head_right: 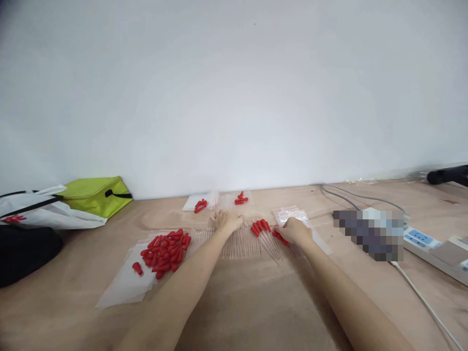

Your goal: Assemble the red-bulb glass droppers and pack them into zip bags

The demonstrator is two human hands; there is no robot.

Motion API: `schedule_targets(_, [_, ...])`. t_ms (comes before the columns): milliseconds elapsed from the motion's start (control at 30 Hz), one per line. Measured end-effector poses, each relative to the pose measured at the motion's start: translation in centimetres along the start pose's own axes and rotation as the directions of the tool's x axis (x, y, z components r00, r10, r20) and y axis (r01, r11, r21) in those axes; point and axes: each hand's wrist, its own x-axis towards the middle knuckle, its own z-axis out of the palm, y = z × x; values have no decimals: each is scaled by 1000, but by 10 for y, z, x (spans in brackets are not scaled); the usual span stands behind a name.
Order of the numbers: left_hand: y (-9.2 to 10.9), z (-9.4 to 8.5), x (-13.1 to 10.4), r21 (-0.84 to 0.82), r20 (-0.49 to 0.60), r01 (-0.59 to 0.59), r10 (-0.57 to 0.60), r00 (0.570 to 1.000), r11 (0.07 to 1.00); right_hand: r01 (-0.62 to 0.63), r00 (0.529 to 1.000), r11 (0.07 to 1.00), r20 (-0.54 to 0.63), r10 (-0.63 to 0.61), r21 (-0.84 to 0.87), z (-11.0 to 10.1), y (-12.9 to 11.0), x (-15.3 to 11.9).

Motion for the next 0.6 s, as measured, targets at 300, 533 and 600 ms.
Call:
schedule_targets(300, [14, -4, 1, -74, 53, 29, -25, 998, 997, -60, 997, 995, -32, 63, 75, 7, -6, -2])
schedule_targets(533, [-6, -48, -19, -303, -4, -155, 161, 987, 940, -16, 993, 988, -109, 33, 152, -1, -3, 0])
schedule_targets(600, [-29, -59, -43, -360, -26, -239, 246, 969, 902, 13, 987, 985, -163, 16, 172, -8, -6, -1])
